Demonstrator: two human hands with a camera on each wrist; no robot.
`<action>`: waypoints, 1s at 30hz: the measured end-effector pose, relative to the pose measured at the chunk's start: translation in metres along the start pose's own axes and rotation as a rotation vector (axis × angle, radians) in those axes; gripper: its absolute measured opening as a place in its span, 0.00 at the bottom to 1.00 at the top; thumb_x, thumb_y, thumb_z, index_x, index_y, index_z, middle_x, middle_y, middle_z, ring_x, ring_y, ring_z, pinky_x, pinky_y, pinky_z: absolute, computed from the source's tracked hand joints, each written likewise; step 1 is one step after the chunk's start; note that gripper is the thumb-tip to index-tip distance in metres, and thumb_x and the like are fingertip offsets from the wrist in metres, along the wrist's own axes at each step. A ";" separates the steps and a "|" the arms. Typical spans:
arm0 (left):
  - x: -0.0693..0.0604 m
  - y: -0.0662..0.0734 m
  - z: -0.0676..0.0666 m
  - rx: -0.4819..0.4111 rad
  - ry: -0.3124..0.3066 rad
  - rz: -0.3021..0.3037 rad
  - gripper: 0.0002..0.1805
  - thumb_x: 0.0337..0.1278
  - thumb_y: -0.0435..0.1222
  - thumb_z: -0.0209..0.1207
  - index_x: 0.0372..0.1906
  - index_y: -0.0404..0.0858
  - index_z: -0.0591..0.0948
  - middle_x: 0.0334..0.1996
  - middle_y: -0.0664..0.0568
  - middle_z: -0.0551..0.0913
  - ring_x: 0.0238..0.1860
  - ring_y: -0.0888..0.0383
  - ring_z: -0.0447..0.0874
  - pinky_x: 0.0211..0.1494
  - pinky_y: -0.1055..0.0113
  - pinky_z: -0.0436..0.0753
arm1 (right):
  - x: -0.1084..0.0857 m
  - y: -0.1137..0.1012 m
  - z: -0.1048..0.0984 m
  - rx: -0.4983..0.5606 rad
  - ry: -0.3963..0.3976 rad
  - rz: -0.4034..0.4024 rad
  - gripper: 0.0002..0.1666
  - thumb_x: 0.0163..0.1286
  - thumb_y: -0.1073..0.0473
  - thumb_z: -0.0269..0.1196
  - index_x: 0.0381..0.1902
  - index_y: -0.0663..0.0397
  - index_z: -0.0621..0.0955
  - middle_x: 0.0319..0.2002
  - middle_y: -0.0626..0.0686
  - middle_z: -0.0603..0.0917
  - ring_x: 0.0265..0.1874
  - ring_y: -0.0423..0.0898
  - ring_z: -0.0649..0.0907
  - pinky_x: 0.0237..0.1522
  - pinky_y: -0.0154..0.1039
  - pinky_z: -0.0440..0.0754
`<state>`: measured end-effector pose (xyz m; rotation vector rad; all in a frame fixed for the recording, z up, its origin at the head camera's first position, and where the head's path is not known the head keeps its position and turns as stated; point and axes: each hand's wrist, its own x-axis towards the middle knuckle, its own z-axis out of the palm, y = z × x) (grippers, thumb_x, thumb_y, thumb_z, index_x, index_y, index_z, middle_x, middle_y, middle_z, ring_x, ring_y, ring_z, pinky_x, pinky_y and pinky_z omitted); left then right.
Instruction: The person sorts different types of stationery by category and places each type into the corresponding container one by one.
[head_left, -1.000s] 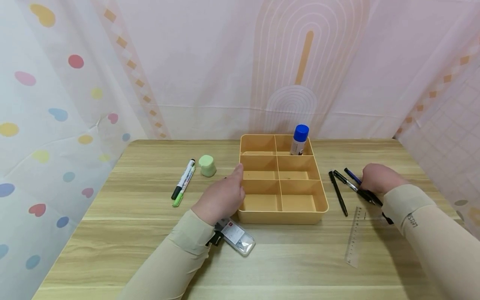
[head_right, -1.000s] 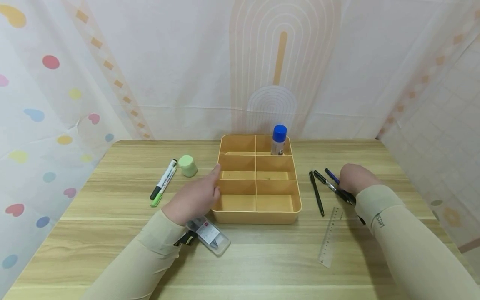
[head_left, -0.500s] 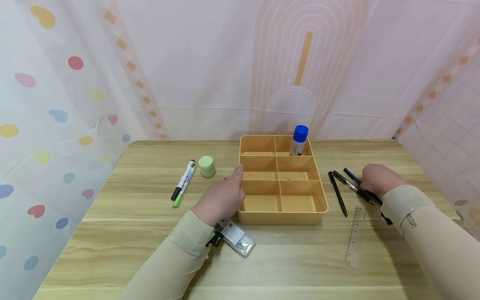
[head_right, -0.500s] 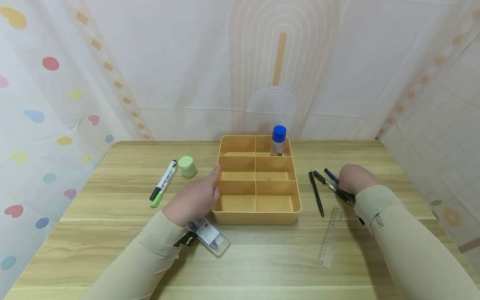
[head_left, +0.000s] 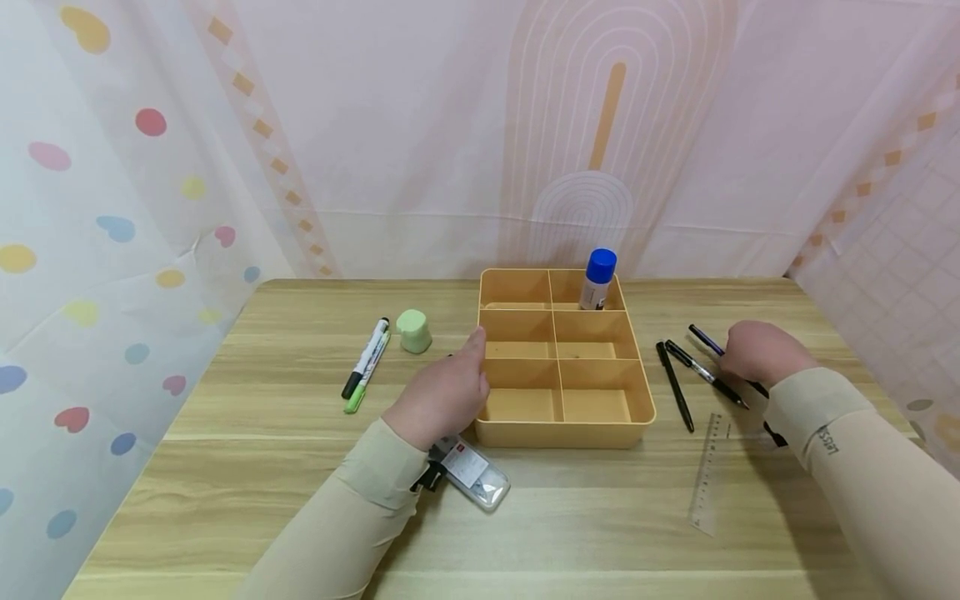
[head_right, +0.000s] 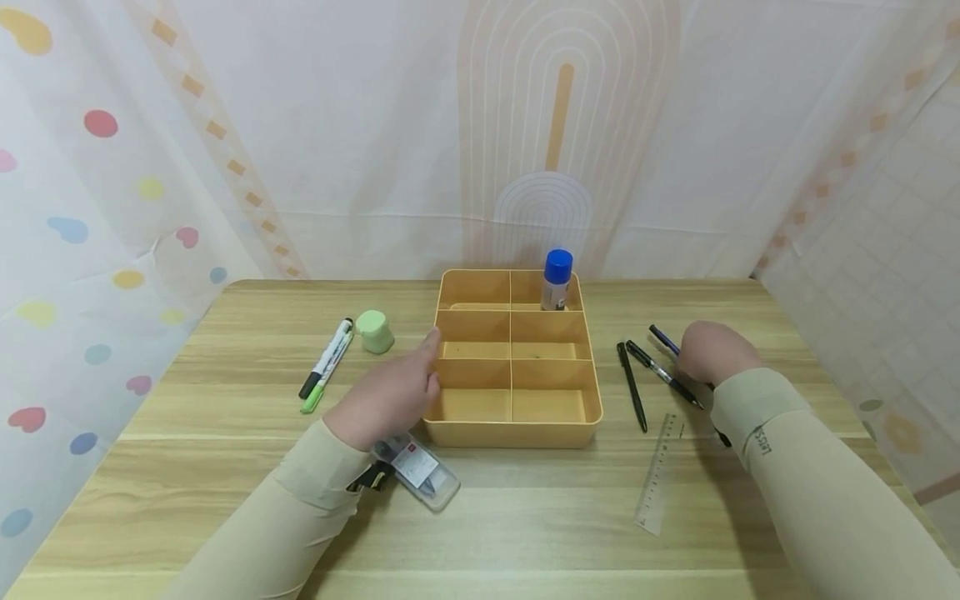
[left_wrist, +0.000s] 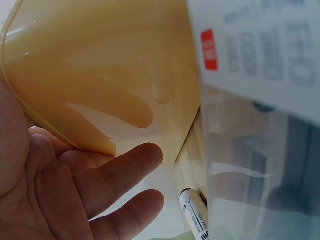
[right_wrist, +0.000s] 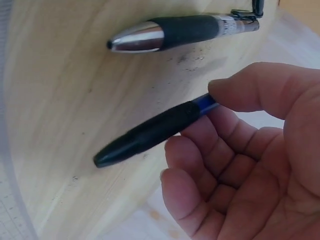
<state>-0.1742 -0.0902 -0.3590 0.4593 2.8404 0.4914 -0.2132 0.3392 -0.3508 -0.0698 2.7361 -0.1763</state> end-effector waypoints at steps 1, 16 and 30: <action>0.000 0.000 0.000 0.000 -0.001 0.000 0.38 0.81 0.41 0.44 0.86 0.35 0.47 0.85 0.49 0.52 0.22 0.53 0.75 0.31 0.62 0.78 | -0.001 -0.001 -0.001 0.000 0.010 -0.001 0.19 0.67 0.60 0.56 0.15 0.47 0.67 0.20 0.51 0.74 0.23 0.48 0.74 0.35 0.47 0.76; 0.000 0.000 0.000 -0.002 -0.008 -0.008 0.38 0.81 0.41 0.44 0.86 0.36 0.47 0.86 0.50 0.52 0.21 0.52 0.75 0.31 0.62 0.78 | -0.007 -0.006 -0.011 0.055 0.111 -0.004 0.10 0.67 0.58 0.58 0.32 0.62 0.78 0.27 0.56 0.80 0.27 0.53 0.77 0.29 0.45 0.74; 0.000 -0.001 0.000 0.013 0.004 0.011 0.37 0.81 0.40 0.43 0.86 0.34 0.47 0.85 0.48 0.53 0.22 0.53 0.74 0.30 0.62 0.77 | -0.011 -0.018 -0.019 0.040 0.200 -0.027 0.15 0.70 0.57 0.58 0.41 0.66 0.81 0.32 0.59 0.85 0.29 0.54 0.79 0.29 0.46 0.75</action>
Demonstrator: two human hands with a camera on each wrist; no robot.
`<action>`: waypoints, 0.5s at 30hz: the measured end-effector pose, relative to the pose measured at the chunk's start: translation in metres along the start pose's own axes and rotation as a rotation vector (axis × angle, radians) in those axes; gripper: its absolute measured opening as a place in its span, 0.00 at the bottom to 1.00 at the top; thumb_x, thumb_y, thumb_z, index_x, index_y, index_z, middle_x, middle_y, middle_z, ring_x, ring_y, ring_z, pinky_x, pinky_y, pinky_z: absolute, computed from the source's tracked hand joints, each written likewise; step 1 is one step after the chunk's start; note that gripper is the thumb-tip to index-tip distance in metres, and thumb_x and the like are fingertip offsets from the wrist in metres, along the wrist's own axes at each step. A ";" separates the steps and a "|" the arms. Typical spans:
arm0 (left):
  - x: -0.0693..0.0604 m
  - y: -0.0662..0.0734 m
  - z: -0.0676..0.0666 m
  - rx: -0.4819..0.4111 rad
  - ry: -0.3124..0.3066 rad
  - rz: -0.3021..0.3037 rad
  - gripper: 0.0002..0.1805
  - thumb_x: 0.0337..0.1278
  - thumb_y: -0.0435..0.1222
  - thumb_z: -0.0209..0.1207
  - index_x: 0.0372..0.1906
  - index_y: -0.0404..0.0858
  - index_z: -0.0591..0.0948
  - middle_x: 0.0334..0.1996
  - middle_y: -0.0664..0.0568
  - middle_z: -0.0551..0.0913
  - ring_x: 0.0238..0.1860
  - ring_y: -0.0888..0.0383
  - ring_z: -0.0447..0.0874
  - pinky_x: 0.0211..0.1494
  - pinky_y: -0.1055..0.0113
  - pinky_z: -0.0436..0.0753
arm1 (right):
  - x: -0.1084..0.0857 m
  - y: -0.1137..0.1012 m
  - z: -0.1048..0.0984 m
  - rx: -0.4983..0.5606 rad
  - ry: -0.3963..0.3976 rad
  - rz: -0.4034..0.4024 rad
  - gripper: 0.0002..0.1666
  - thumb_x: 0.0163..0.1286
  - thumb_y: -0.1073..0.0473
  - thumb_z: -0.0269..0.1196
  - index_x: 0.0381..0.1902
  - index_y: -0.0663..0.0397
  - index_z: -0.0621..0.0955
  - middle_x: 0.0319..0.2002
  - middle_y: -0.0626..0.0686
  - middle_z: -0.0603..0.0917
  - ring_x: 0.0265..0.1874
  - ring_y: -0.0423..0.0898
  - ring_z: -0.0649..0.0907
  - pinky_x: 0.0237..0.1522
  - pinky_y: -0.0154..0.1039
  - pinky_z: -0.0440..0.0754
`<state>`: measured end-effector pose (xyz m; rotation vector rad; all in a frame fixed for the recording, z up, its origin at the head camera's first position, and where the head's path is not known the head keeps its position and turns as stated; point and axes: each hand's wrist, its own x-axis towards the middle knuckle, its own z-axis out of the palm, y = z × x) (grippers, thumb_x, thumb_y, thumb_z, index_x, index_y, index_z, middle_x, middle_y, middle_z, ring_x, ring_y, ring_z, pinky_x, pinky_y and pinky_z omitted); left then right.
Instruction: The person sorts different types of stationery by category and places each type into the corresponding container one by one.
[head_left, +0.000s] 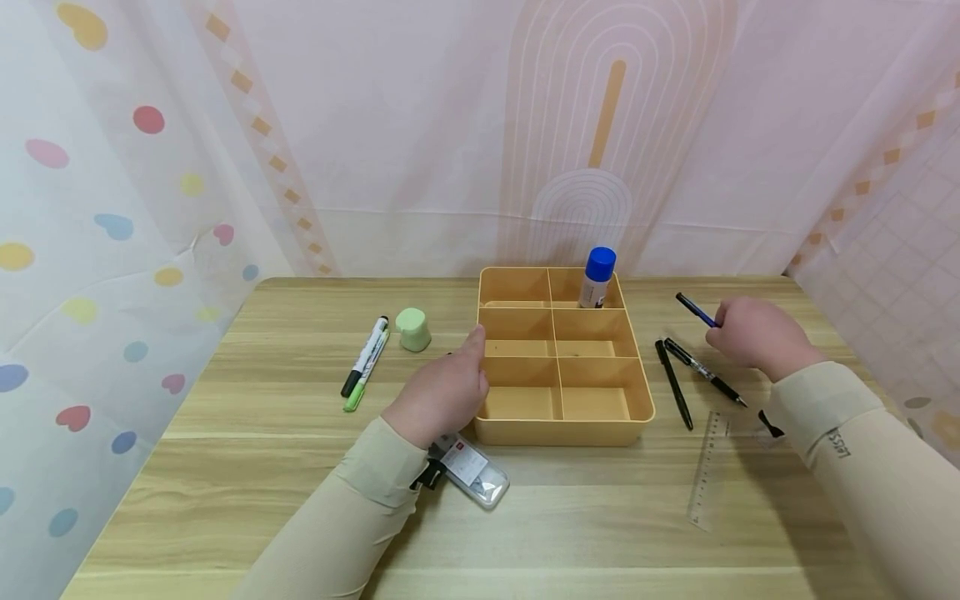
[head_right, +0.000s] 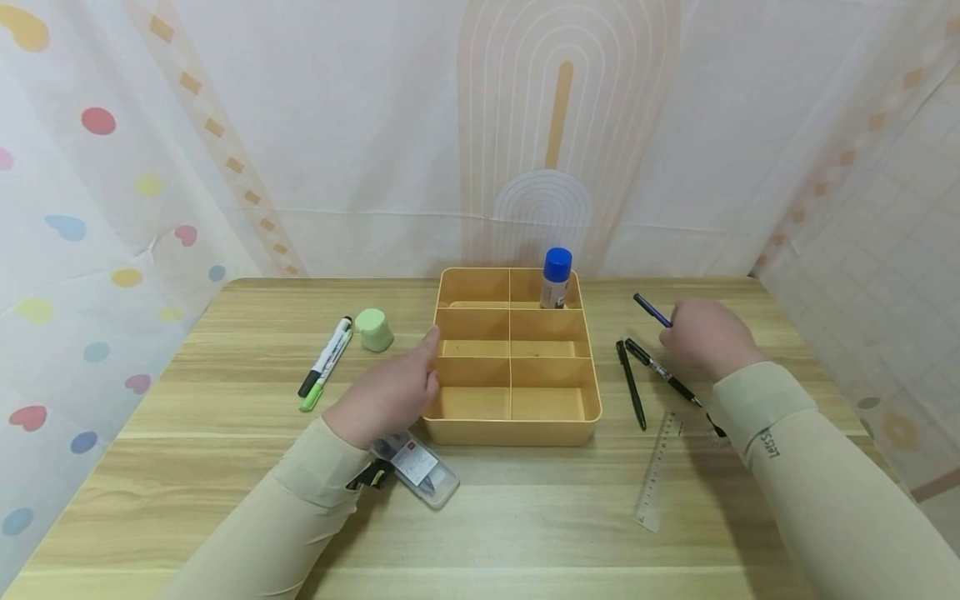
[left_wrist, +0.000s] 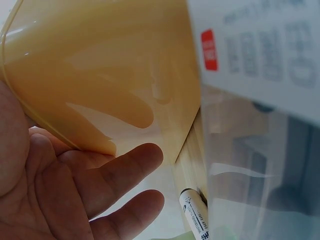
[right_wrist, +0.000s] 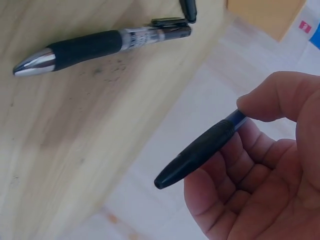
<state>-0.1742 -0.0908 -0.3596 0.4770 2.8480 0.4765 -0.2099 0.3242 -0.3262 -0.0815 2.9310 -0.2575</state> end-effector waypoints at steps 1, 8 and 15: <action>0.000 0.000 0.000 0.003 0.001 0.002 0.37 0.81 0.40 0.43 0.86 0.34 0.47 0.85 0.47 0.53 0.23 0.53 0.75 0.31 0.62 0.77 | -0.001 -0.002 -0.001 0.003 0.004 -0.001 0.15 0.70 0.57 0.58 0.41 0.66 0.81 0.32 0.59 0.84 0.30 0.54 0.79 0.29 0.46 0.75; 0.000 0.000 0.000 0.004 0.000 0.005 0.37 0.81 0.40 0.43 0.86 0.34 0.47 0.85 0.47 0.54 0.23 0.53 0.75 0.31 0.62 0.78 | -0.004 -0.015 -0.005 0.046 0.044 -0.023 0.14 0.71 0.56 0.56 0.42 0.63 0.81 0.32 0.57 0.84 0.30 0.53 0.79 0.30 0.44 0.73; -0.001 0.001 0.000 -0.017 -0.006 -0.001 0.38 0.81 0.40 0.43 0.86 0.34 0.47 0.85 0.48 0.53 0.21 0.53 0.73 0.29 0.62 0.77 | -0.006 -0.032 -0.009 0.103 0.105 -0.047 0.17 0.71 0.54 0.56 0.45 0.61 0.82 0.37 0.58 0.86 0.34 0.54 0.80 0.35 0.47 0.76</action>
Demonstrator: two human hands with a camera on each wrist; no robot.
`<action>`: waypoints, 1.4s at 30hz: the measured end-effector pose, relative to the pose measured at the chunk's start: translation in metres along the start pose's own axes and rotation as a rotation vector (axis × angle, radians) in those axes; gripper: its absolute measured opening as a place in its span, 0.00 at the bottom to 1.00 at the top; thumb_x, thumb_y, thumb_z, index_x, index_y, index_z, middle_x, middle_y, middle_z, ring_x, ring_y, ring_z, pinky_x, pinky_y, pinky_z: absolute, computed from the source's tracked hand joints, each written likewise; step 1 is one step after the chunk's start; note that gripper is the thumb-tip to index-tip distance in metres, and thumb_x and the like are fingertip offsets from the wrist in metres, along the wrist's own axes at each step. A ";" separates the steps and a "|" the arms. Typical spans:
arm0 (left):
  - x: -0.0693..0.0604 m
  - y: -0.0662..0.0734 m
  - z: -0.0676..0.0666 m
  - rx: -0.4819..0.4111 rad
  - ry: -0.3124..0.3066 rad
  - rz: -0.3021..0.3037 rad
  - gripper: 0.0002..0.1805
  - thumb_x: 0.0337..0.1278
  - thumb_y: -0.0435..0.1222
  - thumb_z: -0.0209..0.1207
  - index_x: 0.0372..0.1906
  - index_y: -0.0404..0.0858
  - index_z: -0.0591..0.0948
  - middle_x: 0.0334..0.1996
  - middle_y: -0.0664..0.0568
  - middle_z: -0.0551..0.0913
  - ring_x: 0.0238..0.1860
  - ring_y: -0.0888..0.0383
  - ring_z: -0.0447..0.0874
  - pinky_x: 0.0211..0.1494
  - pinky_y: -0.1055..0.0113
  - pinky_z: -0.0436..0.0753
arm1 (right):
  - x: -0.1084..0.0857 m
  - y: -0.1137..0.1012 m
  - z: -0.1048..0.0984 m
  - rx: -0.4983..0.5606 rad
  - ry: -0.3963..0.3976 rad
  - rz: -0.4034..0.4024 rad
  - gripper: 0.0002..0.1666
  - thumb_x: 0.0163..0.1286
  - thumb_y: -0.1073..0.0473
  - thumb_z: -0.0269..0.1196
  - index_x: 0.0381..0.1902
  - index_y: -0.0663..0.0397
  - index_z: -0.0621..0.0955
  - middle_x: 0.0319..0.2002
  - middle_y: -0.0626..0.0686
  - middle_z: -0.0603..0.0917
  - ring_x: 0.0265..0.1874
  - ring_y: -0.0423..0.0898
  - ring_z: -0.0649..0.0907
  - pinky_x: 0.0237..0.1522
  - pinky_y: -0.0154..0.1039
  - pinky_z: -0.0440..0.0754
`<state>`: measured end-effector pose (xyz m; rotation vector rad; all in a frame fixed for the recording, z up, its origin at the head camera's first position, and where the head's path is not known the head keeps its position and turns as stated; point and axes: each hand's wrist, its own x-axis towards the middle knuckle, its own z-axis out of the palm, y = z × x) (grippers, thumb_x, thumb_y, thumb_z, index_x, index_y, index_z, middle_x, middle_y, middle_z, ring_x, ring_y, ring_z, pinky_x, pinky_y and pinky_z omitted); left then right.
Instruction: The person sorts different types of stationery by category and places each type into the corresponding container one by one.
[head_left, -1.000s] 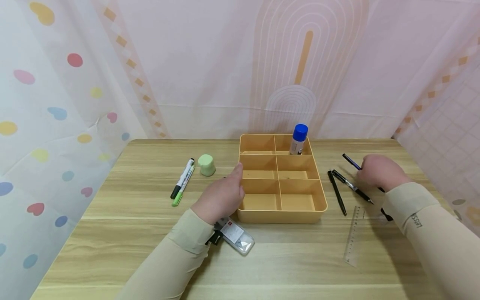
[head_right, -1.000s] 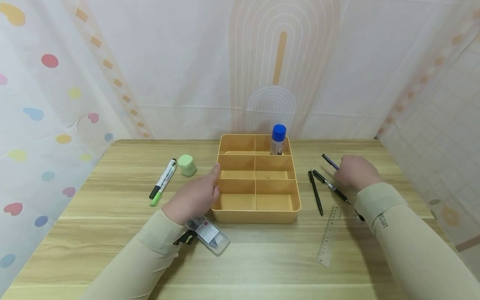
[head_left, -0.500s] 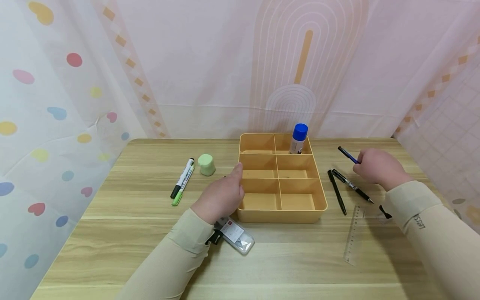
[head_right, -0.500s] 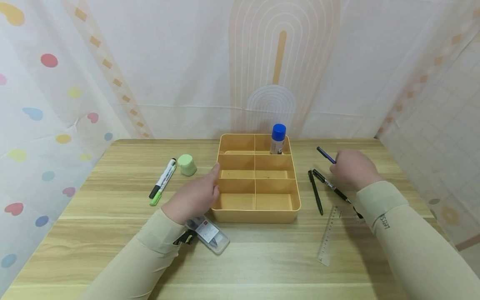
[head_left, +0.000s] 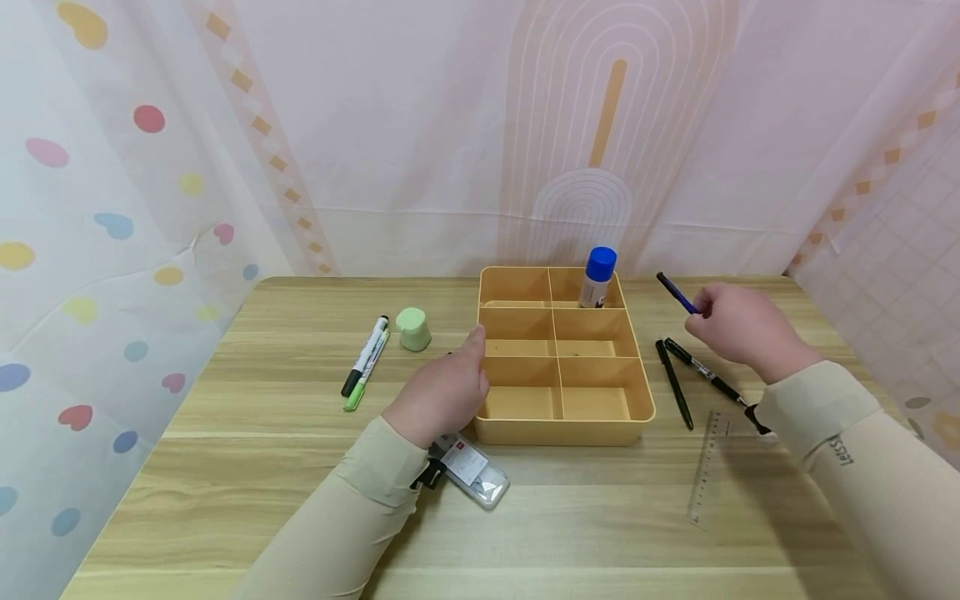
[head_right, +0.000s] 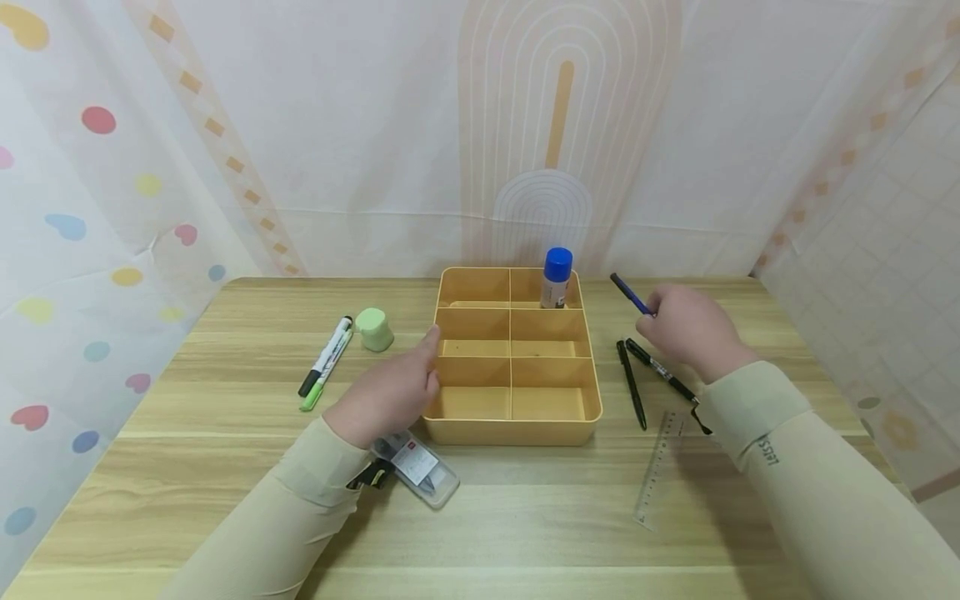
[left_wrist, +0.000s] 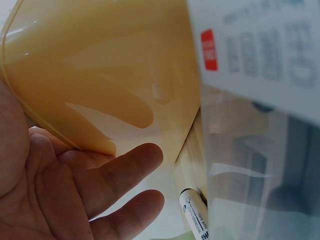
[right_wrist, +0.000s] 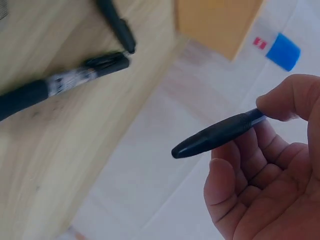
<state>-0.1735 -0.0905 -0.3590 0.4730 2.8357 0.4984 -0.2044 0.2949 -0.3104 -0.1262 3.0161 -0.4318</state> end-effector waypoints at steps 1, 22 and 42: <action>0.000 0.000 0.000 -0.001 -0.002 -0.001 0.38 0.81 0.40 0.43 0.86 0.34 0.46 0.85 0.48 0.53 0.21 0.53 0.73 0.29 0.62 0.77 | 0.000 -0.003 0.000 0.005 0.010 -0.005 0.17 0.71 0.53 0.56 0.45 0.61 0.82 0.36 0.57 0.86 0.34 0.54 0.80 0.36 0.48 0.76; 0.000 0.001 -0.001 0.005 -0.011 -0.010 0.38 0.82 0.41 0.43 0.86 0.35 0.46 0.86 0.48 0.51 0.27 0.53 0.78 0.39 0.60 0.82 | -0.001 -0.055 0.006 0.171 0.169 -0.111 0.10 0.72 0.58 0.58 0.43 0.58 0.81 0.33 0.55 0.85 0.28 0.50 0.79 0.31 0.43 0.73; -0.001 0.000 0.000 0.005 -0.007 -0.022 0.38 0.82 0.41 0.44 0.86 0.36 0.46 0.86 0.49 0.51 0.33 0.52 0.80 0.44 0.59 0.83 | 0.005 -0.076 0.018 0.242 0.199 -0.160 0.06 0.72 0.61 0.59 0.40 0.59 0.78 0.37 0.60 0.88 0.32 0.52 0.83 0.31 0.42 0.79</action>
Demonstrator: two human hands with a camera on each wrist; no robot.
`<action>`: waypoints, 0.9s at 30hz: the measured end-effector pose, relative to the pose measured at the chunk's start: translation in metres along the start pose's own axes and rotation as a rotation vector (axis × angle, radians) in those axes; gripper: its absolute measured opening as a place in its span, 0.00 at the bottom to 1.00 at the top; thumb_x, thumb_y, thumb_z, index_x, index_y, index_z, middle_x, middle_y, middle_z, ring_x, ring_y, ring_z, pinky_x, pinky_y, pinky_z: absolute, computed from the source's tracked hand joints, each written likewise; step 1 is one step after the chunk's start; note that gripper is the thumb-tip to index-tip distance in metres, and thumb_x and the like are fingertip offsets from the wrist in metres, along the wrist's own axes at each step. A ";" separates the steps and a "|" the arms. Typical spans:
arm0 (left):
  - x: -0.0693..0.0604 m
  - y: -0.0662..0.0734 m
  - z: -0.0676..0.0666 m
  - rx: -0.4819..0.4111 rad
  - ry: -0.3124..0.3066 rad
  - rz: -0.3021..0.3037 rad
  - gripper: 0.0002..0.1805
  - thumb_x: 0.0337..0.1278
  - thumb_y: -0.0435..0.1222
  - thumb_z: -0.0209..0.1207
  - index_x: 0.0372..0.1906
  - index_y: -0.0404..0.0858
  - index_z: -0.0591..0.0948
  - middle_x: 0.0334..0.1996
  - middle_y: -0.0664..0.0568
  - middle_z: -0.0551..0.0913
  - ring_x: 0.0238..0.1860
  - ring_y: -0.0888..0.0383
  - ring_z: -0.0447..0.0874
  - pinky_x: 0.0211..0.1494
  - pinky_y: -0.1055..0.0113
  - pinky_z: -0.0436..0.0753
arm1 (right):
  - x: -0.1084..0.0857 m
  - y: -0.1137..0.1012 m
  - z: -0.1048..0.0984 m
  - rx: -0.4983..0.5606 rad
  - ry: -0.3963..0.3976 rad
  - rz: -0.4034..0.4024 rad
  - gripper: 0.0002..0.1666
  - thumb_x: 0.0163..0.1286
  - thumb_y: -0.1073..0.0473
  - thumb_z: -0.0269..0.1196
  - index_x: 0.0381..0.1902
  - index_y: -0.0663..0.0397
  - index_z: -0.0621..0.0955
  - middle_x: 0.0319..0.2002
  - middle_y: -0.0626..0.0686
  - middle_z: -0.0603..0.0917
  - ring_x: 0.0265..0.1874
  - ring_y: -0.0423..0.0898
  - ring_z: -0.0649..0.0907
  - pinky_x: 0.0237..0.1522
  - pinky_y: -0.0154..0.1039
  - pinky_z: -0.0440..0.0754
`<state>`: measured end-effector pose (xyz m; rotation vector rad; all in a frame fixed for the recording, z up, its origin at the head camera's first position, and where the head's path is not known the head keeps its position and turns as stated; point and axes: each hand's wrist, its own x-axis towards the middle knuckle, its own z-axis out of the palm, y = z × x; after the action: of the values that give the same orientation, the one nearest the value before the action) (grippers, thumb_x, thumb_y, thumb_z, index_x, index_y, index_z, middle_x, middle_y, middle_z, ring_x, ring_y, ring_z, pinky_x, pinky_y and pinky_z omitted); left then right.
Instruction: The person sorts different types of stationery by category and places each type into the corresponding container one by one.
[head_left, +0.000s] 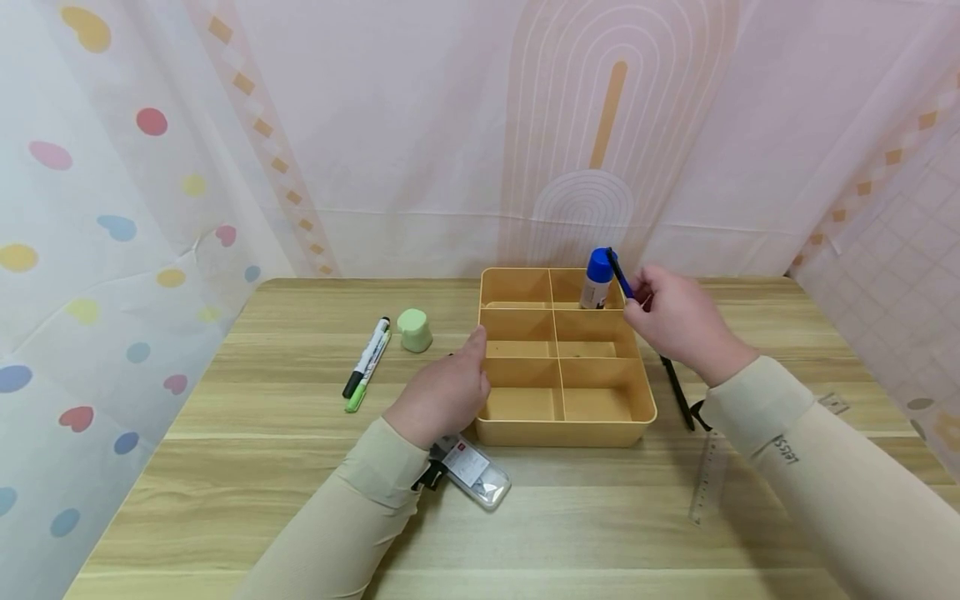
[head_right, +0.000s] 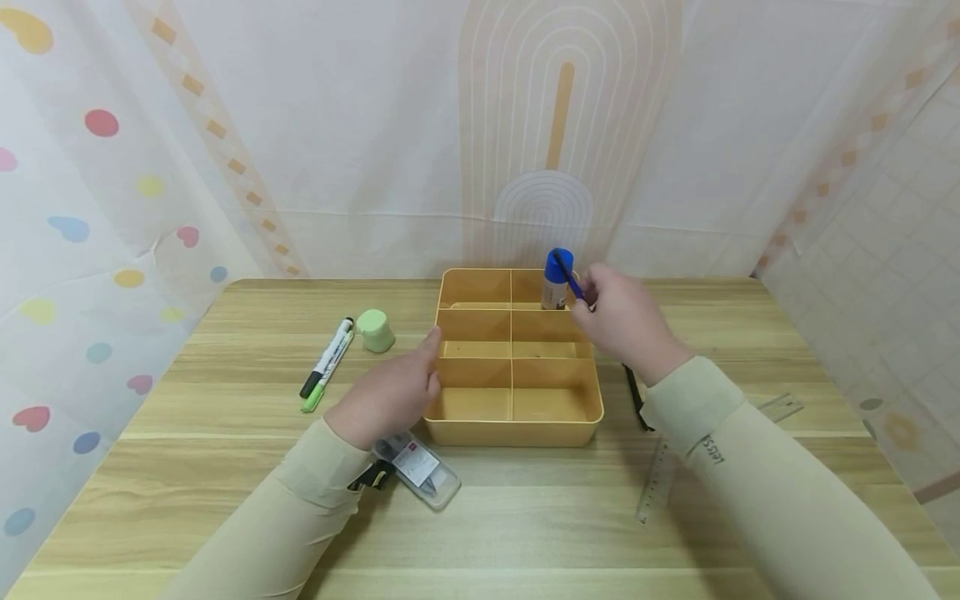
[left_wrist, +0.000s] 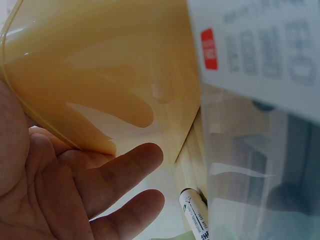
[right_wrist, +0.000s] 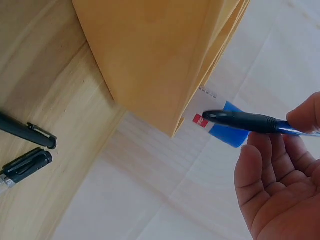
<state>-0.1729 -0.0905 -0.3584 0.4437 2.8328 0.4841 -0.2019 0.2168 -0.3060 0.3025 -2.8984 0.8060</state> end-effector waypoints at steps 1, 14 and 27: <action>0.000 0.000 0.000 0.000 0.000 -0.001 0.38 0.82 0.41 0.44 0.86 0.36 0.46 0.86 0.49 0.52 0.33 0.52 0.80 0.44 0.59 0.83 | 0.000 -0.001 0.001 0.000 0.003 -0.002 0.06 0.72 0.61 0.59 0.40 0.59 0.78 0.37 0.60 0.87 0.32 0.53 0.83 0.32 0.42 0.79; 0.000 0.000 0.000 -0.001 -0.001 -0.006 0.38 0.81 0.41 0.44 0.86 0.36 0.46 0.85 0.49 0.53 0.33 0.52 0.80 0.42 0.59 0.82 | 0.000 -0.004 0.008 0.033 0.014 -0.004 0.08 0.72 0.62 0.60 0.44 0.61 0.76 0.35 0.58 0.84 0.30 0.52 0.79 0.31 0.42 0.76; 0.000 0.000 0.000 -0.009 0.001 -0.002 0.38 0.81 0.41 0.45 0.86 0.37 0.46 0.86 0.50 0.52 0.23 0.52 0.75 0.32 0.62 0.78 | -0.001 0.002 0.015 0.055 0.022 -0.003 0.06 0.69 0.63 0.58 0.41 0.60 0.73 0.32 0.57 0.79 0.29 0.53 0.77 0.30 0.43 0.73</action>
<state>-0.1729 -0.0906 -0.3589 0.4386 2.8300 0.4971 -0.2027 0.2105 -0.3201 0.3006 -2.8590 0.8834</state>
